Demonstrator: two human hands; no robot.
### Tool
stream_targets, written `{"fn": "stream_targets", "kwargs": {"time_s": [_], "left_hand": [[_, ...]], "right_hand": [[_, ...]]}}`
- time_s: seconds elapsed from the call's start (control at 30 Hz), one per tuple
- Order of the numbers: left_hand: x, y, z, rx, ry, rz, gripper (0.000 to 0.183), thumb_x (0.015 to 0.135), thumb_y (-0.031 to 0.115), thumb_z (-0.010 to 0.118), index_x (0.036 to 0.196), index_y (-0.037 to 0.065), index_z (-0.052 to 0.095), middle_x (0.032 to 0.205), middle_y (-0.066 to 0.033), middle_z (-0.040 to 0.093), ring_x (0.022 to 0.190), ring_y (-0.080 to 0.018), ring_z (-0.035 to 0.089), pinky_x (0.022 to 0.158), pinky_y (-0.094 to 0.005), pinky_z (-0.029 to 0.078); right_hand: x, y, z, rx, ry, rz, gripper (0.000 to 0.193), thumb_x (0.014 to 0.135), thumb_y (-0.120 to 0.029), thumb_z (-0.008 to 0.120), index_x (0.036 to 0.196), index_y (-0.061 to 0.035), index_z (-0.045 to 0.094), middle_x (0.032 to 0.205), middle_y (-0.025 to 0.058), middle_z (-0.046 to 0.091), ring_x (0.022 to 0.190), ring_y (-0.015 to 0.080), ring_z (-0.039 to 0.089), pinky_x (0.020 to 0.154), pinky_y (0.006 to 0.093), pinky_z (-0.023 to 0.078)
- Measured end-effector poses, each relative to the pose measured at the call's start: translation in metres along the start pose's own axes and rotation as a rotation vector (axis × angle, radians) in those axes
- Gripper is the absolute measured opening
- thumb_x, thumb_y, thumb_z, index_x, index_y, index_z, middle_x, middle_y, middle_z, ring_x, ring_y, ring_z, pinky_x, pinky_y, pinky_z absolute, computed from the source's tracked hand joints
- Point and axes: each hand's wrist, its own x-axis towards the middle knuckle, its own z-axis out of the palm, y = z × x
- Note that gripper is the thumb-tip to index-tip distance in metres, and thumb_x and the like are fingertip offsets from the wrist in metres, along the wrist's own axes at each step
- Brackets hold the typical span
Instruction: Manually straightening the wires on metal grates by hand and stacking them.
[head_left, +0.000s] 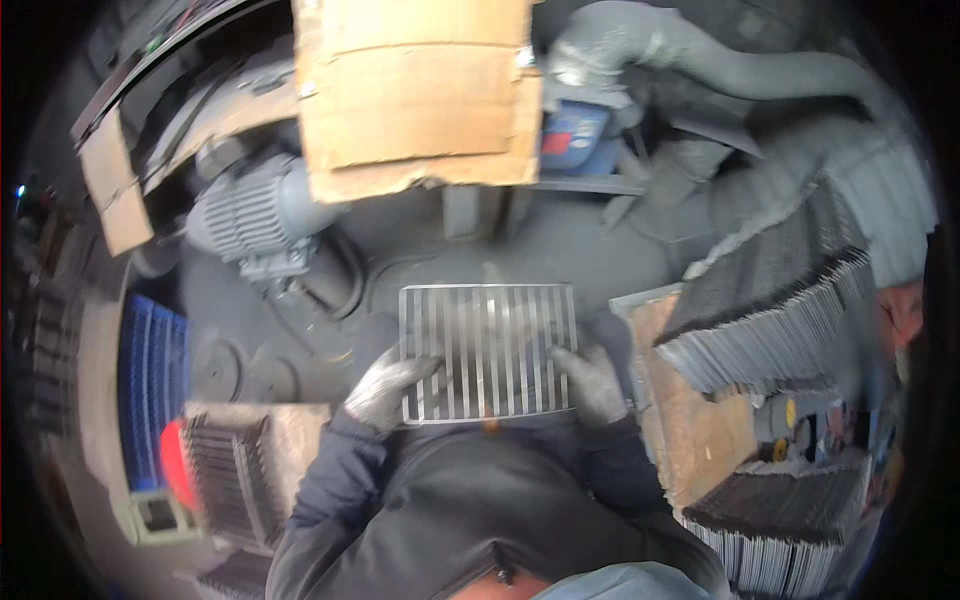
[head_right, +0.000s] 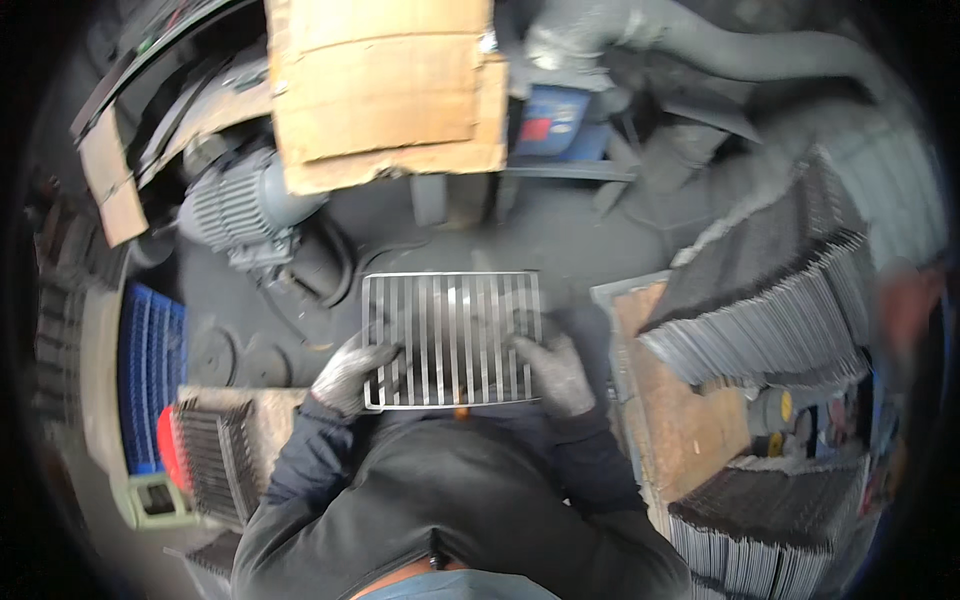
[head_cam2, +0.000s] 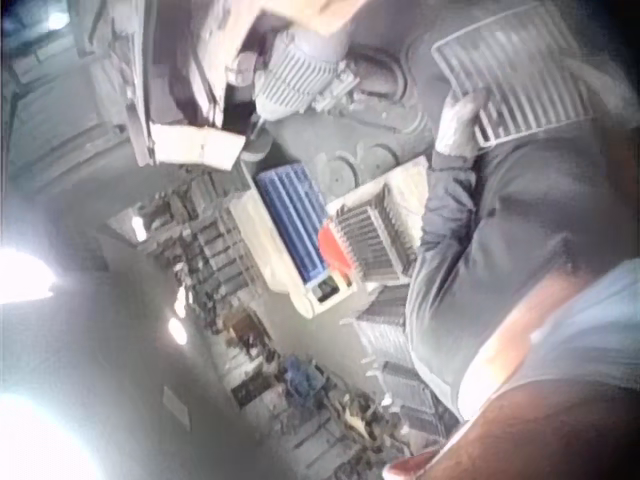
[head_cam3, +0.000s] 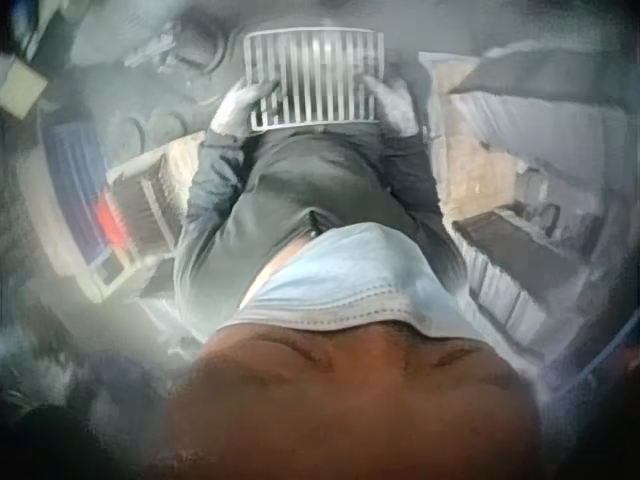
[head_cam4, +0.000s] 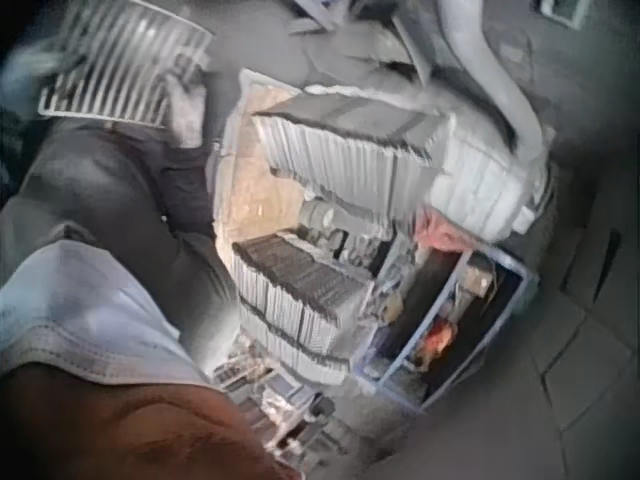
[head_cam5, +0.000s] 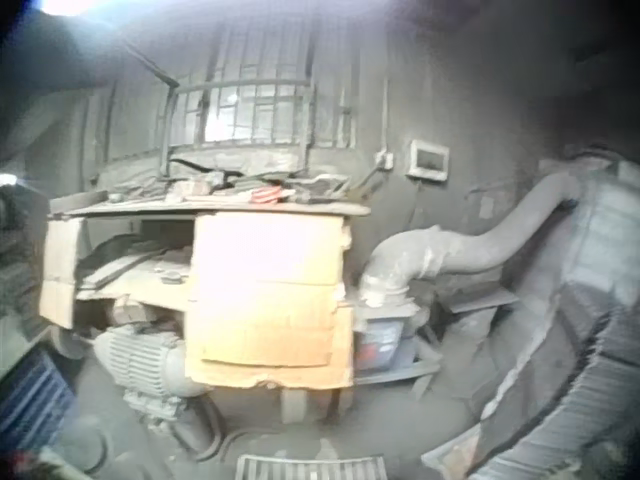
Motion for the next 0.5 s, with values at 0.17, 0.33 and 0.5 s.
{"fn": "stream_targets", "kwargs": {"time_s": [0.17,0.33,0.5], "left_hand": [[0.016,-0.006,-0.01,0.008,-0.252,0.16,0.055,0.104,0.026,0.068,0.147,-0.004,0.053,0.13,-0.0151,0.068,0.114,-0.0283,0.07,0.1,-0.0397,0.059],[0.104,-0.028,-0.041,-0.385,-0.291,0.092,0.058,0.111,0.054,0.057,0.139,0.003,0.058,0.116,-0.0156,0.071,0.093,-0.0327,0.073,0.083,-0.0504,0.062],[0.179,-0.083,-0.095,-0.364,-0.151,-0.068,0.051,0.108,0.058,0.061,0.122,0.009,0.064,0.103,-0.0095,0.07,0.087,-0.0276,0.069,0.073,-0.043,0.056]], "right_hand": [[-0.017,-0.054,-0.021,0.048,0.061,-0.146,0.038,0.102,-0.014,0.066,0.136,0.0021,0.063,0.115,0.0132,0.074,0.096,0.0192,0.071,0.083,0.0341,0.058],[-0.046,-0.158,-0.049,0.014,0.315,-0.682,0.03,0.105,-0.015,0.064,0.131,-0.0021,0.055,0.084,0.0096,0.071,0.068,0.0163,0.068,0.059,0.0284,0.053],[-0.078,-0.277,-0.114,-0.701,1.192,-1.442,0.018,0.108,-0.014,0.063,0.119,0.0009,0.064,0.096,0.0111,0.074,0.078,0.0195,0.072,0.076,0.0326,0.061]]}}
